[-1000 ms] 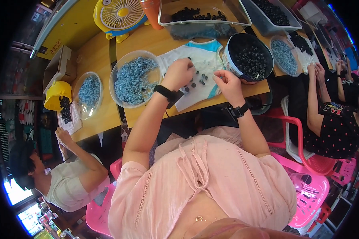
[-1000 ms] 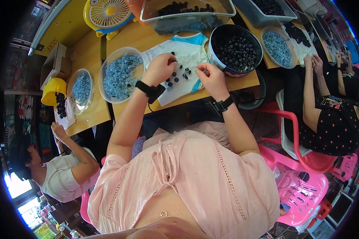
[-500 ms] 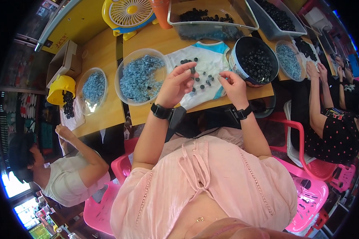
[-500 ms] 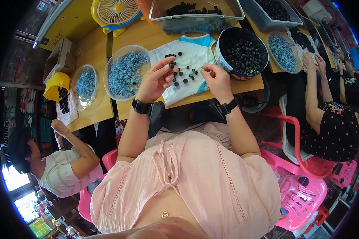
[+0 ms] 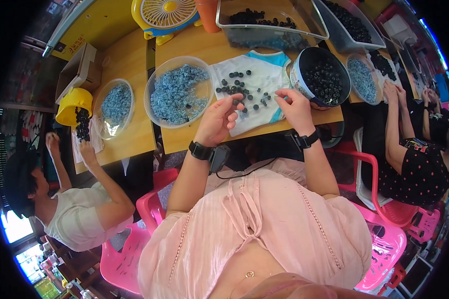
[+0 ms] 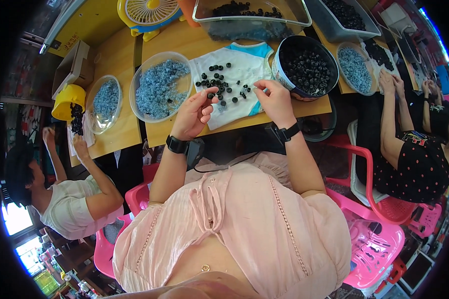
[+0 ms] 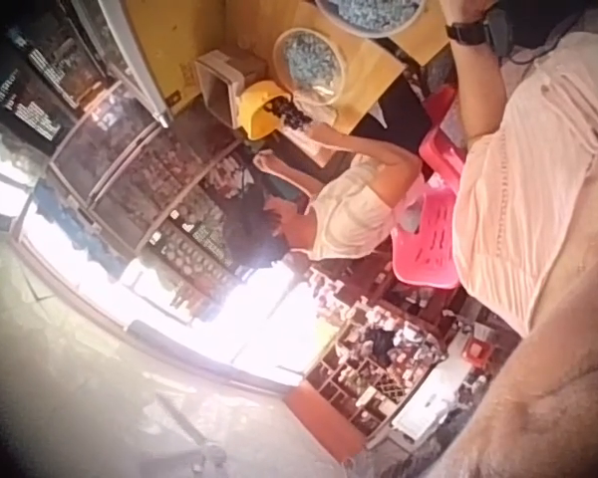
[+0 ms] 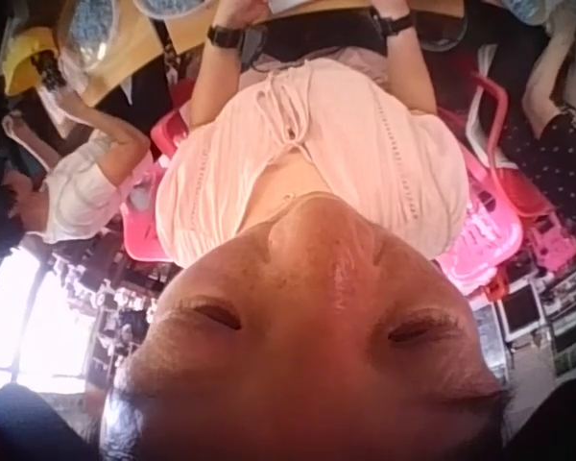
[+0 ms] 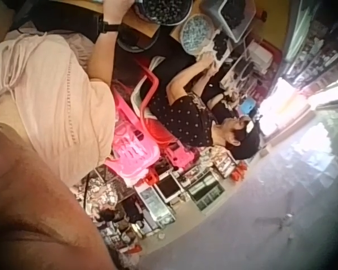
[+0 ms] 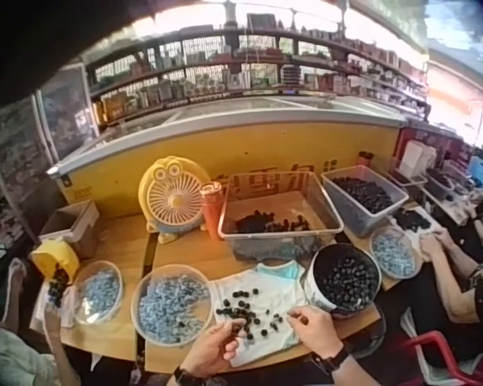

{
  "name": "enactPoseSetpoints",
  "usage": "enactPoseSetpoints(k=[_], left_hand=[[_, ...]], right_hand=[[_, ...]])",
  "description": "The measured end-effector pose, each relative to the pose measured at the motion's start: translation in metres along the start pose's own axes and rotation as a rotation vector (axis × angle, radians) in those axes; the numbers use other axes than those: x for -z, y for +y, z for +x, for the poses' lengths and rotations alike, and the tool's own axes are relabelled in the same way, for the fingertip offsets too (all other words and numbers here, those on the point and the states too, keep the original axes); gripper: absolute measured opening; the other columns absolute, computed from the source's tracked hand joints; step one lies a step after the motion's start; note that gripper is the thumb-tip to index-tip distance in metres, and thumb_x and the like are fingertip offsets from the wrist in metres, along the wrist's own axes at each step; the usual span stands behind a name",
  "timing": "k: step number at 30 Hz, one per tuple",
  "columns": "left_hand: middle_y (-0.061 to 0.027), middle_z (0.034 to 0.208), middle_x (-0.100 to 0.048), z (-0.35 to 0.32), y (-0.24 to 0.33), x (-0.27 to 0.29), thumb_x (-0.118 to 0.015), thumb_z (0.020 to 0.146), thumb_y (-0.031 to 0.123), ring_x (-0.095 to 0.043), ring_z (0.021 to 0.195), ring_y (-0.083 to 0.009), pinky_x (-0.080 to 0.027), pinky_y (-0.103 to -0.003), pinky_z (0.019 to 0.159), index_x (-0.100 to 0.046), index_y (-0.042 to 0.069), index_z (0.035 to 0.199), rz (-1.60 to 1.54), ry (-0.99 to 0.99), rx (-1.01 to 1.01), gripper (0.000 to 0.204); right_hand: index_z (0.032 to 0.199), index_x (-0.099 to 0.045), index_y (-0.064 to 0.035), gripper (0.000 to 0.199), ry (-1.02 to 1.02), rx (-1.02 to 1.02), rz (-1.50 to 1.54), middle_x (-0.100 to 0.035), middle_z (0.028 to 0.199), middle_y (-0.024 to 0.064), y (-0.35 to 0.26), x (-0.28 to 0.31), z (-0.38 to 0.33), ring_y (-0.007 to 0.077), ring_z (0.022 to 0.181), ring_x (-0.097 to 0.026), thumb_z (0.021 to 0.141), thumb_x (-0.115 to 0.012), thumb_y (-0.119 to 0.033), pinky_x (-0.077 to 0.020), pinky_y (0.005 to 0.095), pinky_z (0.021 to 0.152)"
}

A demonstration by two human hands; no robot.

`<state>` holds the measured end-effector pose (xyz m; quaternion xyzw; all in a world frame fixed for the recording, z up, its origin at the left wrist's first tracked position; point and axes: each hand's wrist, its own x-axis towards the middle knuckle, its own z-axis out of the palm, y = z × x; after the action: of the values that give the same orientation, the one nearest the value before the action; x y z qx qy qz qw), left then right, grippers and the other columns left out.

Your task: The person sorts small black plastic or rubber components by hand on a workstation, moving them from a plastic container to a tray.

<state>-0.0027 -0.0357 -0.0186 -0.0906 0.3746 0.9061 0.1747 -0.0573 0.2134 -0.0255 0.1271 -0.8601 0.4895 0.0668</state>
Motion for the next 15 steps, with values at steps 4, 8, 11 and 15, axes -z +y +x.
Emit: enactPoseSetpoints(k=[4, 8, 11, 15], left_hand=[[-0.0023, 0.093, -0.061, 0.000, -0.001, 0.000, -0.049, 0.106, 0.027, -0.043, 0.061, -0.0029, -0.036, -0.016, 0.047, -0.057, 0.000, 0.127, -0.027, -0.044, 0.050, 0.035], [0.0015, 0.083, -0.056, -0.001, -0.003, -0.010, -0.049, 0.106, 0.030, -0.042, 0.060, -0.0024, -0.035, -0.016, 0.046, -0.059, 0.001, 0.123, -0.096, -0.054, 0.059, 0.035], [0.0026, 0.081, -0.055, -0.004, -0.007, -0.017, -0.050, 0.105, 0.031, -0.043, 0.060, -0.0028, -0.034, -0.017, 0.045, -0.059, 0.002, 0.122, -0.120, -0.082, 0.079, 0.035], [0.0015, 0.085, -0.058, -0.006, -0.018, -0.022, -0.052, 0.105, 0.029, -0.046, 0.062, -0.0039, -0.036, -0.018, 0.046, -0.060, 0.002, 0.121, -0.140, -0.081, 0.037, 0.032]], right_hand=[[0.096, -0.071, -0.0011, 0.015, -0.057, -0.075, 0.143, -0.068, 0.088, 0.0073, -0.022, -0.002, -0.006, 0.0119, 0.066, -0.060, 0.084, -0.073, -0.008, -0.0485, 0.0250, 0.061], [0.095, -0.072, -0.0014, 0.014, -0.095, 0.078, 0.235, -0.067, 0.086, 0.0058, -0.050, -0.009, -0.012, 0.0098, 0.067, -0.060, 0.082, -0.076, -0.005, -0.0476, 0.0228, 0.061], [0.096, -0.072, -0.0017, 0.013, -0.086, 0.172, 0.281, -0.067, 0.084, 0.0056, -0.064, -0.021, -0.014, 0.0109, 0.070, -0.062, 0.083, -0.075, -0.003, -0.0497, 0.0232, 0.063], [0.098, -0.073, -0.0017, 0.013, -0.077, 0.132, 0.402, -0.068, 0.087, 0.0077, -0.064, -0.029, -0.014, 0.0126, 0.074, -0.065, 0.085, -0.072, -0.001, -0.0516, 0.0237, 0.065]])
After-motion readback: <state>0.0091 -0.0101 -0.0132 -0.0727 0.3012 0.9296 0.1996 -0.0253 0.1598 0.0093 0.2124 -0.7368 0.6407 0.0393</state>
